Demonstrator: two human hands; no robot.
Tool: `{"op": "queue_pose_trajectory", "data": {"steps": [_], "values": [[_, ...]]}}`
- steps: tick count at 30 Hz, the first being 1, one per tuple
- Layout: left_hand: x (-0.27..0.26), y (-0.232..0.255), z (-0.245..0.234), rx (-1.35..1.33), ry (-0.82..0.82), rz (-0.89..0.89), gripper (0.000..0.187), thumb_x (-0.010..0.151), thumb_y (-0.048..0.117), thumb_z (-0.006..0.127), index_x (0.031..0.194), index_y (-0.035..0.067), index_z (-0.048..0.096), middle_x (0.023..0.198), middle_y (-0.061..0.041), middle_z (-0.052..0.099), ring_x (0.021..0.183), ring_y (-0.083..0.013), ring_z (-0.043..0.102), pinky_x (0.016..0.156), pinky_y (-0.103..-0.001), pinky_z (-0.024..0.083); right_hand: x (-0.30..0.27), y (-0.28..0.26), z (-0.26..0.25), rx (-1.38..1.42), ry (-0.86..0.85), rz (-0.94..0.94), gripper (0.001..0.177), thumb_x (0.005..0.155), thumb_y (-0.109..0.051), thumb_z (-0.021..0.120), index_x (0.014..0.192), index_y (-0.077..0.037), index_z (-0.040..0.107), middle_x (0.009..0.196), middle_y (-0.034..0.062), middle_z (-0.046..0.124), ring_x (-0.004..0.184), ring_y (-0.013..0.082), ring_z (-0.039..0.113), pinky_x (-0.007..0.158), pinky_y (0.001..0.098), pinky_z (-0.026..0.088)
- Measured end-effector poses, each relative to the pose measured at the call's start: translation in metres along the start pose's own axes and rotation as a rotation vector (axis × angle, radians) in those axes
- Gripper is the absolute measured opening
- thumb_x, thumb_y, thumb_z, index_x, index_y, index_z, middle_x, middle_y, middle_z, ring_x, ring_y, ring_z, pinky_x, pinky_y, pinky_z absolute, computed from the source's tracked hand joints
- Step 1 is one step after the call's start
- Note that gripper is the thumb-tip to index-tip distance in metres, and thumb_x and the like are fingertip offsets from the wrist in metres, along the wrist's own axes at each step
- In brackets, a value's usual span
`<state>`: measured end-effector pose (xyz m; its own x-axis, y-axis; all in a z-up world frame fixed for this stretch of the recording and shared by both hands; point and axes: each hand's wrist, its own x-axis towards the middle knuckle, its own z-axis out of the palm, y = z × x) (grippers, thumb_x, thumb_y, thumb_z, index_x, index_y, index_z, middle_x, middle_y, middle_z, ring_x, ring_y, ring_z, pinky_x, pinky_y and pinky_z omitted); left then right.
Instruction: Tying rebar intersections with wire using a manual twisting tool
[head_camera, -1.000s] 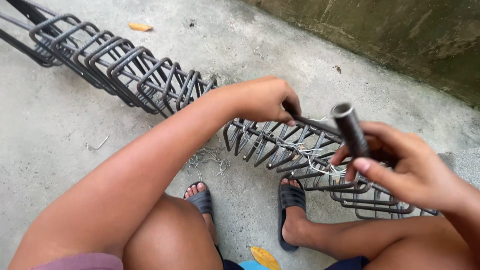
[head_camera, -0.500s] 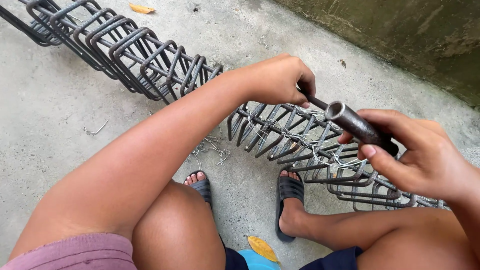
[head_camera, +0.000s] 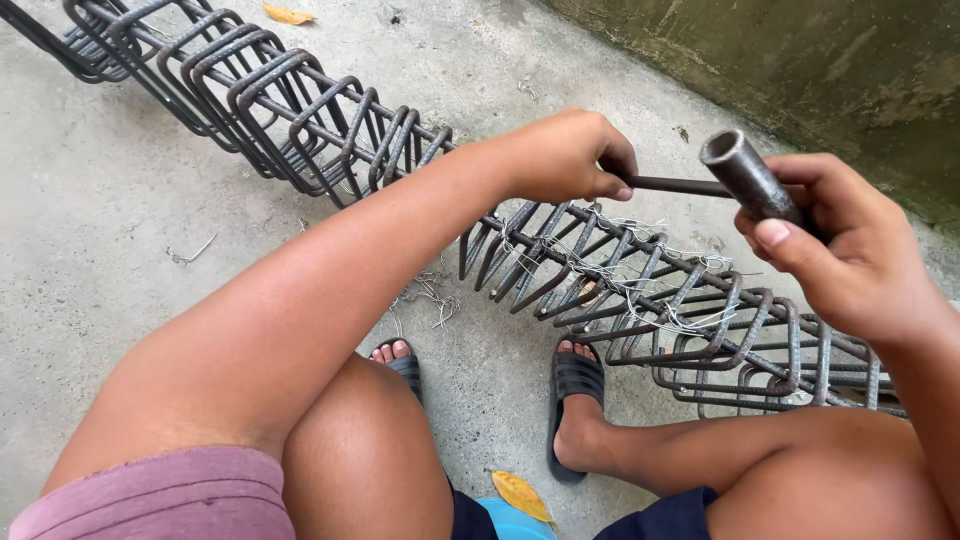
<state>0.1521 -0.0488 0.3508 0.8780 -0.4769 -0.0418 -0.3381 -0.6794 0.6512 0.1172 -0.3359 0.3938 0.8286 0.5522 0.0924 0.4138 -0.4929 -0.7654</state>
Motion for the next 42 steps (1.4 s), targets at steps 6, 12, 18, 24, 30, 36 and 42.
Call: {"op": "queue_pose_trajectory", "data": {"steps": [6, 12, 18, 24, 30, 36, 42], "values": [[0.014, -0.008, 0.015, 0.034, 0.16, 0.118, 0.021, 0.093, 0.028, 0.071, 0.108, 0.015, 0.079, 0.098, -0.003, 0.082, 0.067, -0.0111, 0.074, 0.067, -0.026, 0.061, 0.012, 0.016, -0.005, 0.158, 0.087, -0.066, 0.032, 0.115, 0.0, 0.043, 0.145, 0.006, 0.035, 0.093, 0.0199, 0.054, 0.069, 0.0201, 0.051, 0.054, 0.0278, 0.041], [0.034, -0.015, 0.024, 0.144, 0.372, 0.184, 0.024, 0.095, 0.033, 0.069, 0.102, 0.014, 0.081, 0.071, 0.001, 0.078, 0.05, -0.0139, 0.065, 0.052, -0.03, 0.052, 0.032, 0.027, -0.02, -0.513, 0.305, -0.493, 0.016, 0.124, 0.024, 0.063, 0.136, 0.026, 0.054, 0.122, 0.0346, 0.057, 0.098, 0.0375, 0.055, 0.087, 0.045, 0.048], [0.05, -0.01, 0.022, 0.071, 0.308, -0.059, 0.032, 0.098, 0.04, 0.061, 0.111, 0.018, 0.079, 0.069, 0.005, 0.077, 0.044, -0.0063, 0.057, 0.046, -0.023, 0.043, 0.053, -0.001, -0.022, -0.801, 0.401, -0.525, 0.034, 0.115, 0.028, 0.073, 0.144, 0.026, 0.056, 0.123, 0.0311, 0.047, 0.097, 0.0347, 0.052, 0.076, 0.0428, 0.046], [0.057, -0.01, 0.029, -0.013, 0.331, -0.099, 0.031, 0.095, 0.042, 0.062, 0.103, 0.02, 0.083, 0.071, 0.002, 0.075, 0.058, -0.0156, 0.066, 0.058, -0.035, 0.05, 0.058, -0.01, -0.018, -0.192, 0.165, 0.082, 0.05, 0.122, 0.005, 0.031, 0.163, 0.007, 0.003, 0.088, 0.0415, 0.059, 0.069, 0.0488, 0.065, 0.051, 0.0512, 0.056], [0.064, -0.008, 0.033, -0.004, 0.345, -0.106, 0.03, 0.095, 0.041, 0.064, 0.102, 0.02, 0.083, 0.077, -0.001, 0.078, 0.066, -0.0193, 0.07, 0.066, -0.039, 0.054, 0.077, 0.038, 0.0, 0.379, 0.264, 0.121, 0.05, 0.117, -0.029, 0.038, 0.157, -0.009, 0.015, 0.132, 0.03, 0.056, 0.124, 0.0418, 0.069, 0.098, 0.0477, 0.066], [0.047, -0.008, 0.019, 0.039, 0.332, -0.107, 0.026, 0.093, 0.041, 0.07, 0.097, 0.018, 0.083, 0.073, -0.001, 0.076, 0.063, -0.0193, 0.069, 0.065, -0.036, 0.055, 0.087, 0.034, 0.016, 0.606, 0.391, 0.104, 0.033, 0.114, -0.024, 0.058, 0.131, -0.018, 0.031, 0.113, 0.0095, 0.069, 0.098, 0.0206, 0.078, 0.081, 0.0262, 0.066], [0.003, -0.037, 0.005, 0.256, 0.228, -0.335, 0.036, 0.103, 0.04, 0.066, 0.103, 0.004, 0.069, 0.092, -0.012, 0.073, 0.078, -0.0221, 0.074, 0.076, -0.037, 0.065, 0.088, 0.036, 0.014, 0.512, 0.444, 0.197, 0.03, 0.116, -0.028, 0.052, 0.133, -0.015, 0.031, 0.112, 0.0045, 0.07, 0.098, 0.0128, 0.081, 0.072, 0.022, 0.066]]}}
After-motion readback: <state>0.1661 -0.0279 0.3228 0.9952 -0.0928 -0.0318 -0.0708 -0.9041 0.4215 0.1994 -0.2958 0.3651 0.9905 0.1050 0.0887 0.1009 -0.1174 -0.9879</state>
